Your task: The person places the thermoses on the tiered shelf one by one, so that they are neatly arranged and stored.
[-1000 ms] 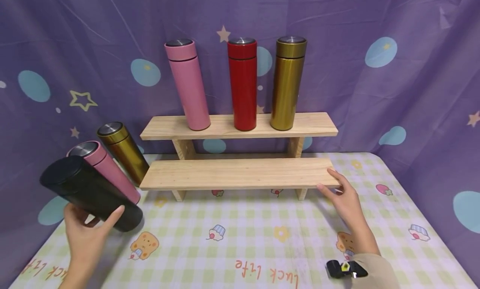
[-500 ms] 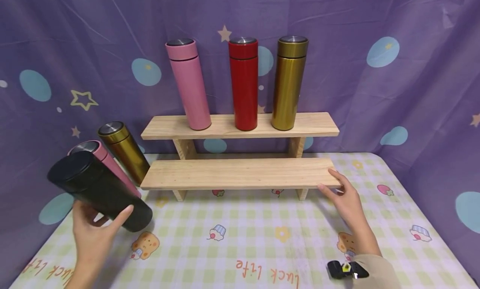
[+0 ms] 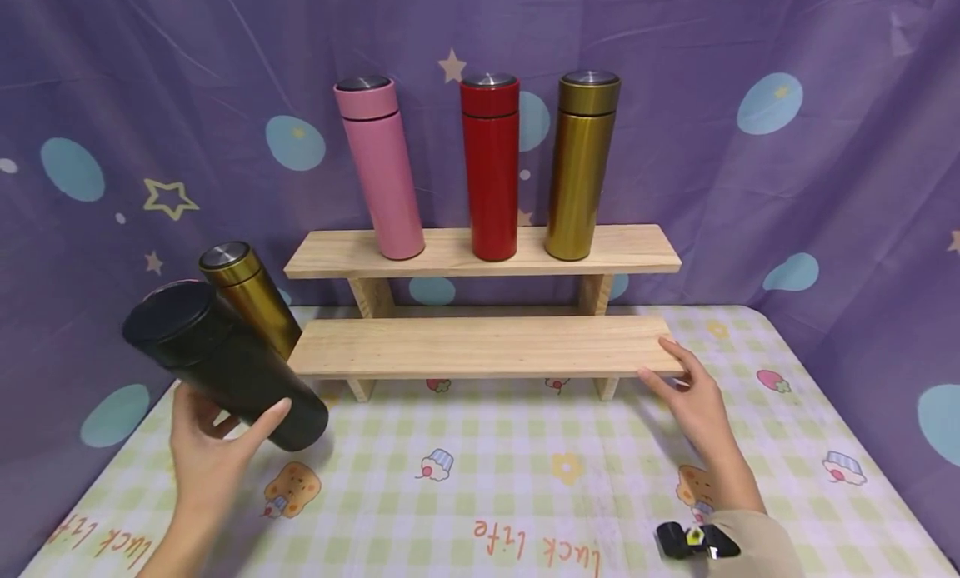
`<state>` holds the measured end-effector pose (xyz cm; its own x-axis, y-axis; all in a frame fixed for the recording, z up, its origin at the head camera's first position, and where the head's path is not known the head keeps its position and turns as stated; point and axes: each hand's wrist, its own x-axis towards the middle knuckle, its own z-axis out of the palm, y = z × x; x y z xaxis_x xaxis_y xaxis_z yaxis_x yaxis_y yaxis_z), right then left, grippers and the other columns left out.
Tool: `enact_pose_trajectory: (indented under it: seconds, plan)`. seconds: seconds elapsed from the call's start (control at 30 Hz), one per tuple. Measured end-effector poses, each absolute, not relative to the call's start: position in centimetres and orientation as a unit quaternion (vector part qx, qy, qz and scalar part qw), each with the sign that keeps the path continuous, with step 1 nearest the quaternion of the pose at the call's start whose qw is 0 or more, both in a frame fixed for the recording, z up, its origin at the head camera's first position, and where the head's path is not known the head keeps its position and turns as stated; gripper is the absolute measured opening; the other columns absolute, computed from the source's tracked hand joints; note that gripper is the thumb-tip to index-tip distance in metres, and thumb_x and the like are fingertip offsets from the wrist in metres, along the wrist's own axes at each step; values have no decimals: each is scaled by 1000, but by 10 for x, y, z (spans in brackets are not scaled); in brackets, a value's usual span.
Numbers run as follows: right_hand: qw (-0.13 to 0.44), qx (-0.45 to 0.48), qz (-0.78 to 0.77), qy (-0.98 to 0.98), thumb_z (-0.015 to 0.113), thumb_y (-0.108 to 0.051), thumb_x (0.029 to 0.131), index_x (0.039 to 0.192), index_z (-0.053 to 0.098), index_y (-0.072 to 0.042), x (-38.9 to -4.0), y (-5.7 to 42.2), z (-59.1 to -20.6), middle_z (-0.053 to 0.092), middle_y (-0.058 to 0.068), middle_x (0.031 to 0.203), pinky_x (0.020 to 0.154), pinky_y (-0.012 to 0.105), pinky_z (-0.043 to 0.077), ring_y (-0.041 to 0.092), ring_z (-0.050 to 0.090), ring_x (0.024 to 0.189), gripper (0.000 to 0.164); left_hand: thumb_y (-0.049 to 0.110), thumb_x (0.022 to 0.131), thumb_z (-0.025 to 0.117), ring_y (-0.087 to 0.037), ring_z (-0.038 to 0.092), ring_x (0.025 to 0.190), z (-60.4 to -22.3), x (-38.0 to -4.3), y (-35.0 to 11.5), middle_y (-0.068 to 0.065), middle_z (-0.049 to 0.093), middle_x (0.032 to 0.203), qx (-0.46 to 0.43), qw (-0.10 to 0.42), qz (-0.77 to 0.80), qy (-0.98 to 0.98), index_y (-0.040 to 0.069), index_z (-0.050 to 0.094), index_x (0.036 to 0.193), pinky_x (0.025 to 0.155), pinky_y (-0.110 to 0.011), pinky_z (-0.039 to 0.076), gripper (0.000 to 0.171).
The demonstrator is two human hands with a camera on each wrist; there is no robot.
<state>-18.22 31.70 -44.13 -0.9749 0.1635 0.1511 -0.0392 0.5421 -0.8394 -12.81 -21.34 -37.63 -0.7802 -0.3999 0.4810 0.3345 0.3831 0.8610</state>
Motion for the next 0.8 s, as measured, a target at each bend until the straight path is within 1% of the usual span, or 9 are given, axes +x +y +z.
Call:
enact_pose_trajectory:
  seconds: [0.2, 0.43, 0.63, 0.8]
  plan:
    - [102, -36, 480, -870, 66, -39, 95, 156, 30, -13, -181, 318, -441, 27, 24, 157, 76, 7, 39, 47, 45, 127, 75, -6, 72, 84, -14, 57, 102, -372, -135, -200, 4, 57, 117, -22, 320, -562, -763, 8, 49, 136, 84, -20, 44, 74]
    - [107, -37, 476, -872, 66, -38, 95, 155, 31, -11, -182, 318, -443, 30, 27, 154, 75, 8, 39, 47, 46, 126, 74, -2, 73, 85, -16, 55, 107, -368, -142, -185, 5, 56, 119, -51, 305, -565, -765, 8, 47, 137, 89, -23, 42, 75]
    - [104, -37, 473, -874, 66, -39, 95, 155, 31, -11, -182, 318, -442, 30, 29, 154, 75, 9, 39, 48, 46, 125, 75, -1, 73, 85, -17, 53, 109, -366, -150, -175, 5, 55, 123, -80, 293, -574, -761, 10, 45, 140, 89, -26, 42, 79]
    - [105, -36, 470, -876, 66, -39, 95, 155, 32, -11, -183, 317, -442, 29, 28, 154, 76, 9, 39, 49, 47, 125, 74, -2, 72, 86, -18, 54, 108, -364, -156, -165, 5, 55, 125, -102, 290, -577, -756, 9, 46, 141, 89, -24, 44, 80]
